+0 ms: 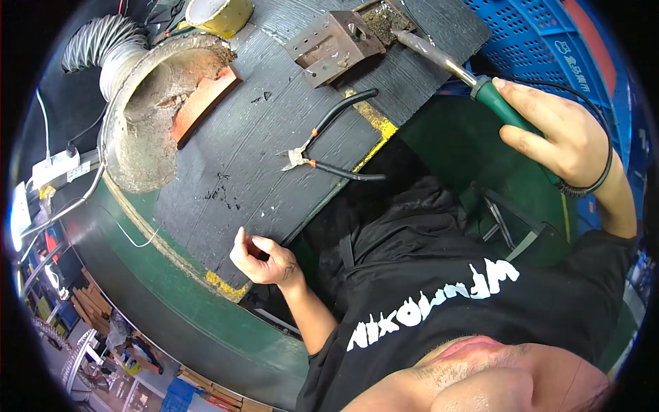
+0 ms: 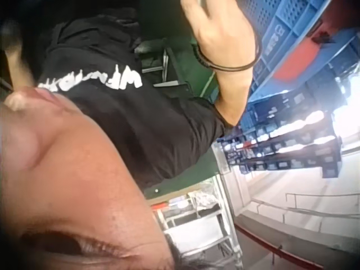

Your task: Soldering wires onto a circuit board at an industrial manufacturing workstation.

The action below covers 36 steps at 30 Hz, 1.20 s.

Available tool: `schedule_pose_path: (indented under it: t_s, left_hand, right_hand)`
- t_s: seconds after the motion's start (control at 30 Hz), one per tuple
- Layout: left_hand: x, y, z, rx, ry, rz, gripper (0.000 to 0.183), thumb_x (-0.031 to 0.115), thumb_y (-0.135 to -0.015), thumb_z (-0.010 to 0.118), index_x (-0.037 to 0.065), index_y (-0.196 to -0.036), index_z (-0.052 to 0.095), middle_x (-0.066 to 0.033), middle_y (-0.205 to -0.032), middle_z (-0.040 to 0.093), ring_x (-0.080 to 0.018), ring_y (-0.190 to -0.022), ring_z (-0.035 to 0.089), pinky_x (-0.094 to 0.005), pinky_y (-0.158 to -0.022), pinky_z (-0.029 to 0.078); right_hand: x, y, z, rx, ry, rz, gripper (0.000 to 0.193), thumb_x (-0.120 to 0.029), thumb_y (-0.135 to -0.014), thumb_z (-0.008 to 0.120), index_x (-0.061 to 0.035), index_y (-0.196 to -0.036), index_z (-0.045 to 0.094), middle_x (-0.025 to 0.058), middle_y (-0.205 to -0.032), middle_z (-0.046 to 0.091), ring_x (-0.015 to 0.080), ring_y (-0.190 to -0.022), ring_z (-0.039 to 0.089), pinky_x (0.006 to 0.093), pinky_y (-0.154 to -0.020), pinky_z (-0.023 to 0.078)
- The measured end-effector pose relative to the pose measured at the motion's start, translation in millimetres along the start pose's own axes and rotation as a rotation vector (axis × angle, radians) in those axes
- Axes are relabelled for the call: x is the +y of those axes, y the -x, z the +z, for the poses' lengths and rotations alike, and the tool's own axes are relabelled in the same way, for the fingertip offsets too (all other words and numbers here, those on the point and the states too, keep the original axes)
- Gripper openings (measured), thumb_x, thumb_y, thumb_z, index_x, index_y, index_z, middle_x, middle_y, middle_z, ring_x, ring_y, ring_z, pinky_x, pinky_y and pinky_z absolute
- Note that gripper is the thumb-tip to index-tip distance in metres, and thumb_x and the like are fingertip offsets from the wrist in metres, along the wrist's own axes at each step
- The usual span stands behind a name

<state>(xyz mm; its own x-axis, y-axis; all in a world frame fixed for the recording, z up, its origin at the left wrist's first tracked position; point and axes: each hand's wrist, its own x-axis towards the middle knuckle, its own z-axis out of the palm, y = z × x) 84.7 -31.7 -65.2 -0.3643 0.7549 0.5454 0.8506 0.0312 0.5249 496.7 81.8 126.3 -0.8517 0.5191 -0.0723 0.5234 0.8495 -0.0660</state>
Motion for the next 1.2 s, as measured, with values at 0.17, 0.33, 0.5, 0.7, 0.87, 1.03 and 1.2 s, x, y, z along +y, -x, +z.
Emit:
schedule_pose_path:
  t_s: [0.17,0.33,0.5,0.7,0.87,1.03,1.2]
  left_hand:
    - [0.8,-2.5,0.3,0.013,-0.02,0.045,0.025,0.002,-0.087,0.056,-0.003,-0.11,0.063,-0.0095,-0.092,0.057,-0.0203,-0.079,0.055,-0.0306,-0.072,0.047]
    - [1.8,-3.3,-1.1,0.015,-0.03,0.049,0.025,0.001,-0.086,0.055,-0.003,-0.11,0.063,-0.0096,-0.09,0.057,-0.0208,-0.078,0.055,-0.0308,-0.071,0.046]
    - [0.2,-8.5,2.0,0.058,-0.02,0.167,0.028,-0.004,-0.082,0.055,-0.004,-0.109,0.064,-0.0079,-0.081,0.052,-0.0173,-0.062,0.044,-0.0285,-0.054,0.037]
    - [1.0,-9.4,4.5,0.064,-0.011,0.185,0.03,-0.007,-0.079,0.055,-0.004,-0.108,0.064,-0.0073,-0.079,0.052,-0.0172,-0.061,0.043,-0.0285,-0.053,0.036]
    - [0.5,-10.2,7.7,0.061,-0.021,0.197,0.031,-0.008,-0.079,0.055,-0.004,-0.108,0.064,-0.007,-0.077,0.053,-0.0176,-0.061,0.042,-0.0288,-0.053,0.035]
    - [0.3,-9.9,4.3,0.059,-0.039,0.205,0.031,-0.009,-0.078,0.055,-0.004,-0.107,0.064,-0.007,-0.076,0.053,-0.0182,-0.06,0.042,-0.0299,-0.053,0.035]
    - [0.3,-10.7,5.0,0.058,-0.067,0.22,0.031,-0.009,-0.078,0.055,-0.004,-0.107,0.064,-0.0075,-0.076,0.054,-0.0187,-0.059,0.042,-0.0302,-0.052,0.034]
  right_hand:
    - [-9.9,-3.2,-0.3,-0.039,0.137,-0.033,0.021,-0.009,-0.068,0.065,0.004,-0.085,0.061,0.0323,-0.118,0.058,0.0412,-0.107,0.064,0.0396,-0.087,0.057]
    - [-15.6,-2.1,-8.1,-0.052,0.116,-0.017,0.022,-0.008,-0.068,0.065,0.004,-0.085,0.06,0.0332,-0.118,0.057,0.042,-0.105,0.064,0.041,-0.085,0.057]
    - [-11.3,4.1,-8.7,0.021,-0.026,0.029,0.026,-0.006,-0.066,0.068,0.0029,-0.09,0.064,0.0332,-0.118,0.058,0.0411,-0.102,0.066,0.0396,-0.084,0.056]
    - [5.9,28.1,4.9,0.243,-0.334,0.332,0.02,0.011,-0.075,0.059,0.0007,-0.092,0.065,0.0283,-0.117,0.06,0.036,-0.102,0.066,0.0391,-0.087,0.053]
    - [18.9,34.5,46.1,0.664,-1.012,0.477,0.026,-0.006,-0.089,0.052,0.0021,-0.113,0.056,0.0292,-0.115,0.06,0.0458,-0.11,0.061,0.049,-0.094,0.053]
    - [34.4,44.3,87.4,0.798,-1.39,0.612,0.032,-0.011,-0.09,0.054,0.0018,-0.12,0.055,0.0327,-0.122,0.057,0.0477,-0.114,0.058,0.0454,-0.097,0.052]
    - [37.7,42.0,99.1,0.83,-1.494,0.637,0.033,-0.013,-0.092,0.055,0.0001,-0.123,0.054,0.033,-0.125,0.056,0.0465,-0.116,0.058,0.0431,-0.098,0.052]
